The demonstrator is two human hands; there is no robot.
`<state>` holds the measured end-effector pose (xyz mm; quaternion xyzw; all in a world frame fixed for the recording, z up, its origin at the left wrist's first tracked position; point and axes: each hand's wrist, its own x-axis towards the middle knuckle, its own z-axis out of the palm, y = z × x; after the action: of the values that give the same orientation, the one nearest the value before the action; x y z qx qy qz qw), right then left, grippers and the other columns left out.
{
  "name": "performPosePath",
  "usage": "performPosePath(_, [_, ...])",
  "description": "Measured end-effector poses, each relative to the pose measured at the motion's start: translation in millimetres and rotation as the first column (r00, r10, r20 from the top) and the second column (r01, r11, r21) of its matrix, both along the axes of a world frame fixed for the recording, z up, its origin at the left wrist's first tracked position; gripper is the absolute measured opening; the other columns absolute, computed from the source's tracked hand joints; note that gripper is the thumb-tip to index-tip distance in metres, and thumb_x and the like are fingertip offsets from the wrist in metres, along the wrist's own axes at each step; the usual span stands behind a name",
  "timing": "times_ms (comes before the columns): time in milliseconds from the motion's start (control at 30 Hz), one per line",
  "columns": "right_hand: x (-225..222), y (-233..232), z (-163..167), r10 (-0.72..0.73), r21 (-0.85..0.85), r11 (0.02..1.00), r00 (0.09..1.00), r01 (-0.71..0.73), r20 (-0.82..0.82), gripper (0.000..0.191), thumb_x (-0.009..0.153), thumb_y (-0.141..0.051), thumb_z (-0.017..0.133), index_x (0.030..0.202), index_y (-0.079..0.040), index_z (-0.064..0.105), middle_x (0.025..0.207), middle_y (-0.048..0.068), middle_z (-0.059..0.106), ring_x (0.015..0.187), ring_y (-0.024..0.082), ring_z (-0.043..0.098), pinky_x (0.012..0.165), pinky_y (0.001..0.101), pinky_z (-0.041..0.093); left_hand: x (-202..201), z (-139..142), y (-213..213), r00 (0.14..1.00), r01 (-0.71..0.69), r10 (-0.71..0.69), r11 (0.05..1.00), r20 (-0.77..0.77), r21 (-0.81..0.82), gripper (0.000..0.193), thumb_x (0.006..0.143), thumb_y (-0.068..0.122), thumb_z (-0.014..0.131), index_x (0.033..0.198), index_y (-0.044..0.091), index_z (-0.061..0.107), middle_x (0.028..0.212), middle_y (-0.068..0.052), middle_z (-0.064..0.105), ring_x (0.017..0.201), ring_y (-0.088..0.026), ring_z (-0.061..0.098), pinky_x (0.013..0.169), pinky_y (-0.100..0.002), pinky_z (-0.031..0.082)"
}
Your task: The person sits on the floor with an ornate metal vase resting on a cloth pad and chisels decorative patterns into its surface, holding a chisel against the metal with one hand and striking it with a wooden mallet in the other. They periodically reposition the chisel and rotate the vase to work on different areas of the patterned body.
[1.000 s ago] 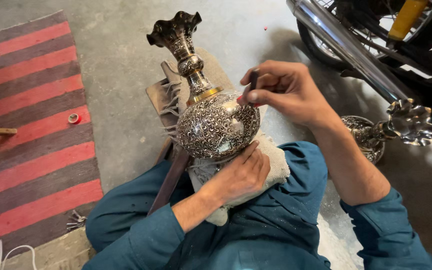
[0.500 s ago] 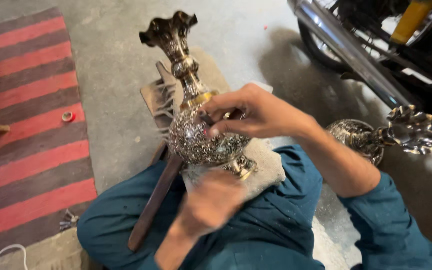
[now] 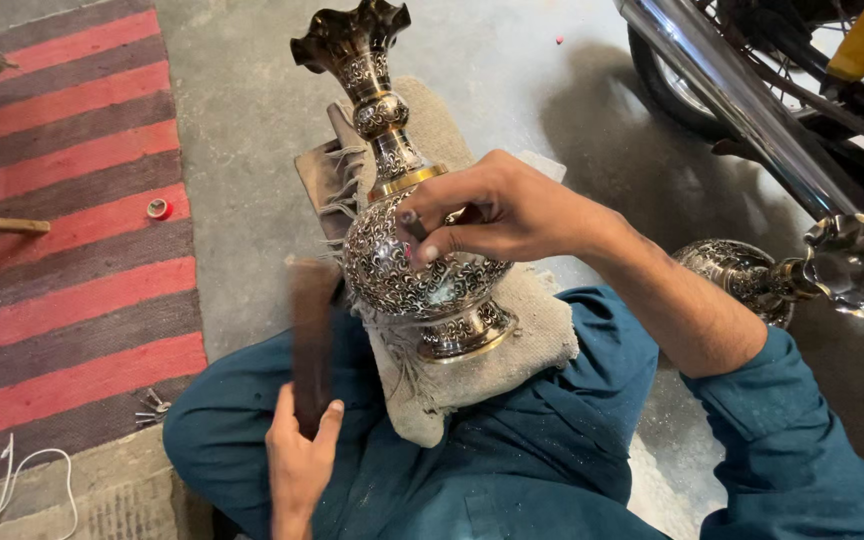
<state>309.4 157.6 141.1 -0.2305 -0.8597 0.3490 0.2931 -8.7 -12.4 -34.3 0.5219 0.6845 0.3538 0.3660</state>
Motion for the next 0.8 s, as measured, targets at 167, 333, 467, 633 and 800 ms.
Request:
performPosePath(167, [-0.6, 5.1, -2.8, 0.07, 0.043, 0.997, 0.997, -0.068, -0.04, 0.032, 0.094, -0.022, 0.079, 0.122, -0.01, 0.072, 0.093, 0.001, 0.081, 0.087, 0.011, 0.079, 0.079, 0.0278, 0.061, 22.6, 35.6, 6.7, 0.983, -0.029, -0.038, 0.937, 0.182, 0.349, 0.058, 0.08, 0.0, 0.07, 0.132, 0.0, 0.044, 0.103, -0.001, 0.063, 0.086, -0.011, 0.062, 0.081, -0.026, 0.052])
performPosePath(333, [-0.6, 5.8, -2.9, 0.04, 0.061, 0.997, 0.999, -0.039, -0.025, 0.038, 0.091, -0.023, 0.081, 0.124, -0.007, 0.071, 0.09, 0.004, 0.079, 0.08, 0.013, 0.077, 0.074, 0.0303, 0.059, 24.1, 78.4, 23.6, 0.994, 0.018, -0.05, 0.952, 0.099, 0.305, 0.041, 0.081, -0.005, 0.07, 0.115, 0.003, 0.049, 0.094, -0.004, 0.064, 0.083, -0.012, 0.063, 0.078, -0.028, 0.053])
performPosePath(467, [-1.8, 7.0, -5.8, 0.08, 0.148, 0.987, 0.994, -0.068, -0.078, 0.037, 0.095, -0.022, 0.081, 0.126, -0.006, 0.07, 0.093, 0.004, 0.079, 0.085, 0.013, 0.077, 0.084, 0.0316, 0.06, 26.0, 110.3, 36.0, 0.993, 0.112, -0.118, 0.933, -0.003, 0.343, 0.052, 0.083, -0.003, 0.07, 0.127, 0.003, 0.044, 0.096, -0.007, 0.064, 0.083, -0.015, 0.065, 0.077, -0.03, 0.055])
performPosePath(633, [-0.4, 8.1, -8.8, 0.092, 0.126, 0.989, 0.993, -0.082, -0.079, 0.036, 0.095, -0.022, 0.081, 0.126, -0.006, 0.069, 0.095, 0.005, 0.08, 0.083, 0.012, 0.077, 0.073, 0.0292, 0.058, 27.2, 145.4, 52.8, 0.935, 0.271, -0.133, 0.867, -0.328, 0.419, 0.08, 0.078, -0.004, 0.069, 0.149, 0.007, 0.037, 0.109, -0.019, 0.068, 0.094, -0.026, 0.07, 0.076, -0.038, 0.058])
performPosePath(800, [-0.2, 5.2, -11.8, 0.04, 0.109, 0.994, 0.993, -0.028, -0.109, 0.038, 0.092, -0.021, 0.082, 0.125, -0.006, 0.07, 0.092, 0.005, 0.08, 0.076, 0.011, 0.075, 0.064, 0.0274, 0.056, 33.5, 167.3, 59.6, 0.962, 0.231, -0.144, 0.882, -0.231, 0.412, 0.076, 0.085, -0.002, 0.068, 0.152, 0.01, 0.036, 0.115, -0.017, 0.07, 0.097, -0.029, 0.075, 0.079, -0.038, 0.061])
